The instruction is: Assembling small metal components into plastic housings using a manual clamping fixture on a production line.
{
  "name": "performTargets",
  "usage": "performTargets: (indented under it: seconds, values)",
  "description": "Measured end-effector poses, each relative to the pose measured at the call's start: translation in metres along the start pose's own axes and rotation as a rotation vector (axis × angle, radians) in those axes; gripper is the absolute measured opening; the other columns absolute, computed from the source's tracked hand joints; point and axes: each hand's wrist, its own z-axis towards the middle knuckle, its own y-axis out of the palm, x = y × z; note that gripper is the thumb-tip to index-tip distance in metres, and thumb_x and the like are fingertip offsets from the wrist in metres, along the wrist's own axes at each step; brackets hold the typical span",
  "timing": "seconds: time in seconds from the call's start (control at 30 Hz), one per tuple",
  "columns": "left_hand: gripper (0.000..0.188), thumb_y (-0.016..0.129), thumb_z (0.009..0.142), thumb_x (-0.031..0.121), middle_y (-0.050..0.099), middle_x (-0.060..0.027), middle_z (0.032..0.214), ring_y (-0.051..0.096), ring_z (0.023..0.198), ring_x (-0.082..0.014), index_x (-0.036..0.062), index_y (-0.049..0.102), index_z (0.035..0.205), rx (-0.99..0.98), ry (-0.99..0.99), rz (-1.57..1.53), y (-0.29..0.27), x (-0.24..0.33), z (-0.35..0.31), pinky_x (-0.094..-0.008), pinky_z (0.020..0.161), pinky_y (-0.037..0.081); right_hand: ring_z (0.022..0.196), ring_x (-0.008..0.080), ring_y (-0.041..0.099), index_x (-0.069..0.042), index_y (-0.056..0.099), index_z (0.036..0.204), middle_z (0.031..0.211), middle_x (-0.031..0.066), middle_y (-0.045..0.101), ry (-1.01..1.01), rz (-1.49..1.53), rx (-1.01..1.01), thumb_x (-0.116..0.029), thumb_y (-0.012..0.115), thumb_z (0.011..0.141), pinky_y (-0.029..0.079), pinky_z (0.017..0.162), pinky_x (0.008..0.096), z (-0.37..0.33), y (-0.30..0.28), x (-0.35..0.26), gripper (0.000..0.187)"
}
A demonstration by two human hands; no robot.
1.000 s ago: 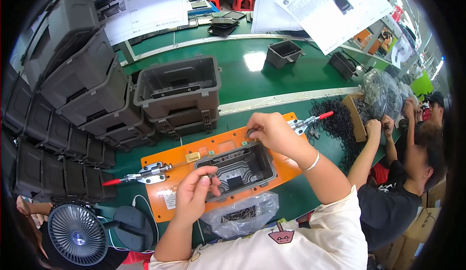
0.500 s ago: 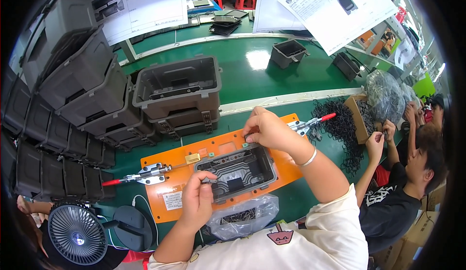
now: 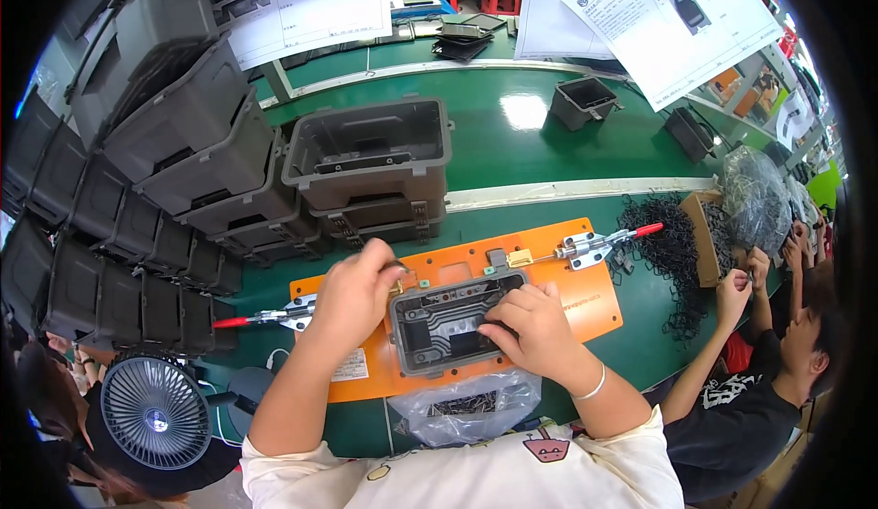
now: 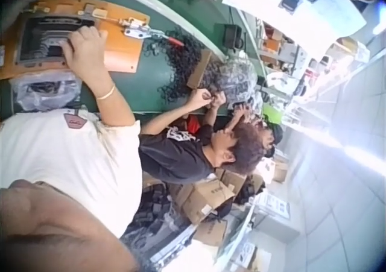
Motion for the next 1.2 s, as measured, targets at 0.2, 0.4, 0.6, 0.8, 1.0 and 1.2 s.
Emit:
performTargets:
  seconds: [0.2,0.4,0.6,0.8,1.0,1.2]
  values:
    - [0.007,0.065,0.08,0.01,0.057,-0.0081,0.081,0.056,0.085,-0.028,0.0054,0.06,0.082,-0.078,0.218,0.231,0.008,-0.001,0.012,-0.0386,0.079,0.039,0.07,0.0198,0.055,-0.01,0.065,0.075,0.074,0.0012,0.059,-0.005,0.006,0.016,-0.017,0.076,0.071,0.032,0.068,0.0346,0.001,0.001,0.0,0.014]
    - [0.006,0.062,0.082,0.009,0.057,-0.0077,0.081,0.056,0.087,-0.0283,0.0043,0.06,0.079,-0.249,0.258,0.318,0.008,0.005,0.022,-0.0394,0.08,0.039,0.069,0.0207,0.053,-0.011,0.063,0.073,0.071,0.0015,0.055,-0.013,-0.008,0.027,-0.016,0.076,0.069,0.031,0.067,0.0353,0.001,0.002,-0.002,0.014]
    - [0.029,0.056,0.09,0.017,0.047,-0.0139,0.119,0.045,0.112,-0.0323,0.0067,0.048,0.116,-0.188,0.083,0.34,0.017,0.001,0.006,-0.0445,0.091,0.035,0.095,0.0259,0.054,-0.006,0.061,0.102,0.103,0.0102,0.057,0.054,-0.066,0.055,-0.023,0.077,0.069,0.035,0.08,0.0408,0.001,-0.005,-0.007,0.04]
    - [0.033,0.053,0.091,0.016,0.047,-0.0141,0.123,0.044,0.117,-0.0334,0.007,0.045,0.122,-0.325,-0.021,0.197,0.016,-0.008,0.012,-0.0465,0.099,0.033,0.137,0.0331,0.031,0.0,0.049,0.128,0.141,0.0163,0.041,0.176,-0.278,-0.1,-0.038,0.074,0.074,0.024,0.102,0.0624,0.014,-0.005,0.002,0.07]
    - [0.018,0.062,0.069,0.007,0.052,-0.0072,0.08,0.053,0.076,-0.0243,0.0053,0.058,0.087,0.009,0.58,0.126,0.022,0.03,-0.044,-0.0375,0.063,0.04,0.096,0.0306,0.057,0.0,0.058,0.102,0.103,0.0168,0.056,0.012,-0.077,0.066,-0.016,0.07,0.071,0.045,0.079,0.0436,0.002,-0.021,-0.019,0.036]
    - [0.015,0.059,0.069,0.015,0.053,-0.0043,0.075,0.054,0.072,-0.0192,0.0059,0.061,0.08,-0.446,0.628,0.435,0.051,0.059,-0.119,-0.0317,0.059,0.039,0.059,0.0217,0.06,-0.005,0.061,0.08,0.071,0.0069,0.056,-0.217,-0.066,-0.552,-0.009,0.06,0.069,0.048,0.05,0.0324,-0.053,-0.002,-0.058,0.012]
